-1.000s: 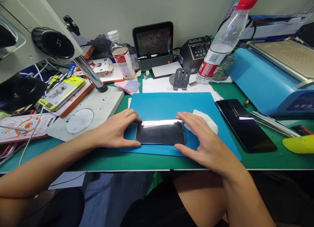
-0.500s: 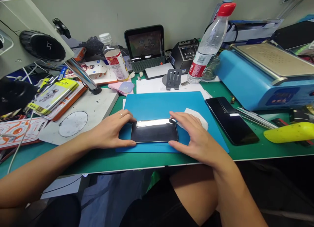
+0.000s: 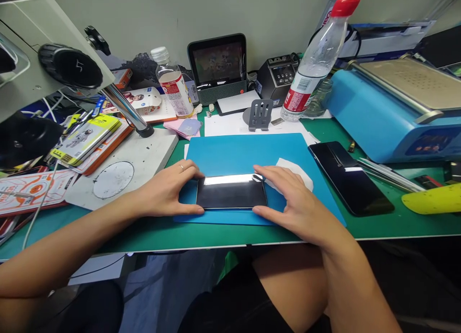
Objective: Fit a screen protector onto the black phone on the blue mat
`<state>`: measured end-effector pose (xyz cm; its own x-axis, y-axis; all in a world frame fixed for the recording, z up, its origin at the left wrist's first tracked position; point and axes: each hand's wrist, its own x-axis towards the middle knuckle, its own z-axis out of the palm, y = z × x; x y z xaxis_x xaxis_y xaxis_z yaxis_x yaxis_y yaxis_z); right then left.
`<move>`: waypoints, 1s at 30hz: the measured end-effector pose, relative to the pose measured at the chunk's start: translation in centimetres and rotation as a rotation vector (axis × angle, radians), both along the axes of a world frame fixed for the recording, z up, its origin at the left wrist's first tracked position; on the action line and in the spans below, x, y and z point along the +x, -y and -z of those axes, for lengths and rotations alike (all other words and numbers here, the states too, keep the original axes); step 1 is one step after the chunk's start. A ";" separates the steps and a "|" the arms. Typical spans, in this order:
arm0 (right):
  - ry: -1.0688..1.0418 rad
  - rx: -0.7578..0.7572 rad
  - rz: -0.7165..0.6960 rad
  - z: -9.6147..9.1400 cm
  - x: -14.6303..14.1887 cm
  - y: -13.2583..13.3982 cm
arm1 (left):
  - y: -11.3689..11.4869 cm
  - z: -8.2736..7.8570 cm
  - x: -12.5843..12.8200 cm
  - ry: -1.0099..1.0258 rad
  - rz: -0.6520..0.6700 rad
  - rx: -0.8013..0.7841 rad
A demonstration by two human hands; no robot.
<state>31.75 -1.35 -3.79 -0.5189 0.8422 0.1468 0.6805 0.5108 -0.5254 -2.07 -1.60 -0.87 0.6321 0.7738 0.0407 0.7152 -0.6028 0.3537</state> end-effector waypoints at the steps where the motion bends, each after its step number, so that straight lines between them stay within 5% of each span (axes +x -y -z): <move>1: 0.003 -0.001 -0.001 0.0 0.0 0.0 | 0.0 0.0 0.0 -0.001 0.000 -0.003; 30: 0.024 -0.010 -0.001 -0.2 -0.2 0.0 | 0.0 0.1 -0.1 0.004 -0.007 -0.039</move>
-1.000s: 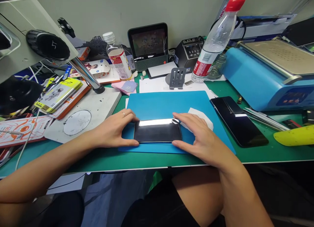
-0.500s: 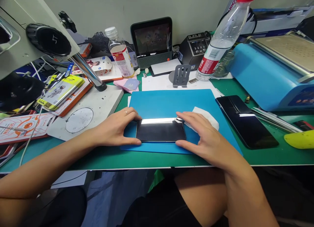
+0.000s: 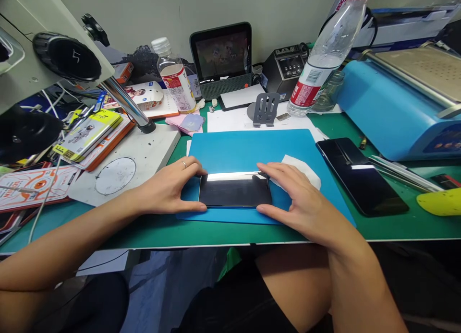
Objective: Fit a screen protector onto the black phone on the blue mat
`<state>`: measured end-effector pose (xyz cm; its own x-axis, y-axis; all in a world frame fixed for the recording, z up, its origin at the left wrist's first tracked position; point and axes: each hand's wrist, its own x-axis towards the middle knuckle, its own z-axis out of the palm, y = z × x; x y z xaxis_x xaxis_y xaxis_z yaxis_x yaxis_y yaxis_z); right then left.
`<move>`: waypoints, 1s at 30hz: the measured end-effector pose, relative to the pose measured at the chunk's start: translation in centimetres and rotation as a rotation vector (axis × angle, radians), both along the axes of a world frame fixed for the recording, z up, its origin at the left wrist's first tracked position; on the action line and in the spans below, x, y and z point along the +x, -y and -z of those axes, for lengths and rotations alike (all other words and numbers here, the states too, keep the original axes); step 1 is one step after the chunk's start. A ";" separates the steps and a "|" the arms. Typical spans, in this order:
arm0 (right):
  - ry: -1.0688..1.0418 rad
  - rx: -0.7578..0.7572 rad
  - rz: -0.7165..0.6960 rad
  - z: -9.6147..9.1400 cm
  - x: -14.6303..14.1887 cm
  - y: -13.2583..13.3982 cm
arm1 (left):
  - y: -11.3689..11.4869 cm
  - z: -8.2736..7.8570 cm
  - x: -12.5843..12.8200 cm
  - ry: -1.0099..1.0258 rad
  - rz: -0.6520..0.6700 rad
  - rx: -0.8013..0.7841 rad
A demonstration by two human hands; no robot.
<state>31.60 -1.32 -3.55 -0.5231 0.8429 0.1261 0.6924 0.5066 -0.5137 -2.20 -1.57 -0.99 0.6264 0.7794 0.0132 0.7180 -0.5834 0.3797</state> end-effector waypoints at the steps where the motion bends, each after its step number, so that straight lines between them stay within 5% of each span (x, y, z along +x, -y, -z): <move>1: -0.002 -0.001 0.000 0.0 0.0 0.0 | 0.0 0.0 0.0 0.002 -0.001 -0.002; 30: -0.004 0.017 -0.030 -0.3 -0.3 0.1 | 0.1 0.2 -0.3 0.041 0.008 0.008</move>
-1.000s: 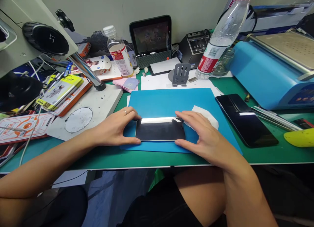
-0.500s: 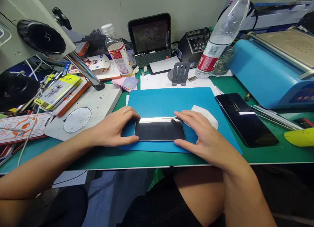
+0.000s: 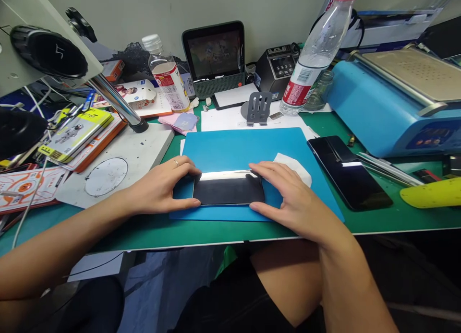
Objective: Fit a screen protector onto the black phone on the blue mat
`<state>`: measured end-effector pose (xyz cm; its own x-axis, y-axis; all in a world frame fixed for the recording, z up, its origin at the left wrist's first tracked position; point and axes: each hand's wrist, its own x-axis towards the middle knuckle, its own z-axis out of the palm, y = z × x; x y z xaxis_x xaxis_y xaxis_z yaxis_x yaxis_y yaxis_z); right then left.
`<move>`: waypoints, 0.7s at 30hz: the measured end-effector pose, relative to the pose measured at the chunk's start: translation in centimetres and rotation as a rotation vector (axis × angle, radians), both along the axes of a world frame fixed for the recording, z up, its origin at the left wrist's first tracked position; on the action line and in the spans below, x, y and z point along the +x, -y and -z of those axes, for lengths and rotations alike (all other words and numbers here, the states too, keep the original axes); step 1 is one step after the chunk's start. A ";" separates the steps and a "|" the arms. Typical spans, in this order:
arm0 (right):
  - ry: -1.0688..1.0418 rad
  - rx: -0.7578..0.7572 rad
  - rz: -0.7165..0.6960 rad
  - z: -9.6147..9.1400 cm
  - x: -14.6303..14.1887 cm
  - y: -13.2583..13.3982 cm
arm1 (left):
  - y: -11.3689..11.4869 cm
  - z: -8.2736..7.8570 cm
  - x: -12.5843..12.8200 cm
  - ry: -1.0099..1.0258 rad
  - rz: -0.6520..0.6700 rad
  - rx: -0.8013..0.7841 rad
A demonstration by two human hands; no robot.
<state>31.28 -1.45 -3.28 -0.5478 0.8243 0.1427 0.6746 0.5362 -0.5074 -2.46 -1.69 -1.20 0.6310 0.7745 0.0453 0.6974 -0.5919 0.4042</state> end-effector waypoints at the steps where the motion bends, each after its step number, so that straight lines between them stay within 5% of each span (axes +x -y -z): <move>1: -0.003 0.002 -0.003 0.0 0.0 0.0 | 0.0 0.0 0.0 0.000 0.000 -0.002; 21: 0.020 -0.063 -0.011 0.2 0.8 -0.3 | 0.1 0.3 0.1 -0.016 -0.012 0.005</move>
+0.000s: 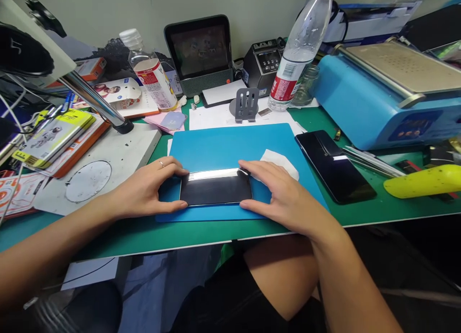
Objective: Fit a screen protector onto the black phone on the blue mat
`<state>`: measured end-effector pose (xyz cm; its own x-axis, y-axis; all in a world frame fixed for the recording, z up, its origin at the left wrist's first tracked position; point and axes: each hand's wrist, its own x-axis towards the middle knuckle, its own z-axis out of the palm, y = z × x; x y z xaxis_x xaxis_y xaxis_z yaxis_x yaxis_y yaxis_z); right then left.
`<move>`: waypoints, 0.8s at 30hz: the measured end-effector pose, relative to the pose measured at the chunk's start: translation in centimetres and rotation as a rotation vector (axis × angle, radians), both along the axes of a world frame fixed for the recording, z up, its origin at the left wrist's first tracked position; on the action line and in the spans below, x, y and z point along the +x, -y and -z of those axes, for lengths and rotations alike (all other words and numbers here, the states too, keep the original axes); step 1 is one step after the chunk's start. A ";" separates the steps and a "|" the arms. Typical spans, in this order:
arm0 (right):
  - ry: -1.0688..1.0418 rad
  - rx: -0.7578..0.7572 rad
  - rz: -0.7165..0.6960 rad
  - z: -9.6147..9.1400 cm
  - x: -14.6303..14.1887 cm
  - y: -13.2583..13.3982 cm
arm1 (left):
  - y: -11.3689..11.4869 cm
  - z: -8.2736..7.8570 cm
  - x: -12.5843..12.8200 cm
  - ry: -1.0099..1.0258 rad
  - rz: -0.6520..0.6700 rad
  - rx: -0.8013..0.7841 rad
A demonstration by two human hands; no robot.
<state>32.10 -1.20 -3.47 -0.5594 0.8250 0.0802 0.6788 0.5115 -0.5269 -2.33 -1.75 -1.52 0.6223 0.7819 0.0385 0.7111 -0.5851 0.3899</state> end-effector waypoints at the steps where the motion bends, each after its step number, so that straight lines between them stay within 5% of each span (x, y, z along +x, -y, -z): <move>1: -0.003 0.002 0.002 0.0 0.0 0.0 | 0.0 0.0 0.0 0.000 0.002 0.000; 24: -0.033 -0.010 0.036 -0.2 -0.1 0.3 | -0.1 -0.2 -0.1 -0.038 0.017 -0.013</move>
<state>32.05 -1.50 -3.28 -0.5268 0.8452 0.0898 0.6785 0.4818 -0.5546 -2.38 -1.64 -1.36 0.6364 0.7713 0.0042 0.7154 -0.5923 0.3706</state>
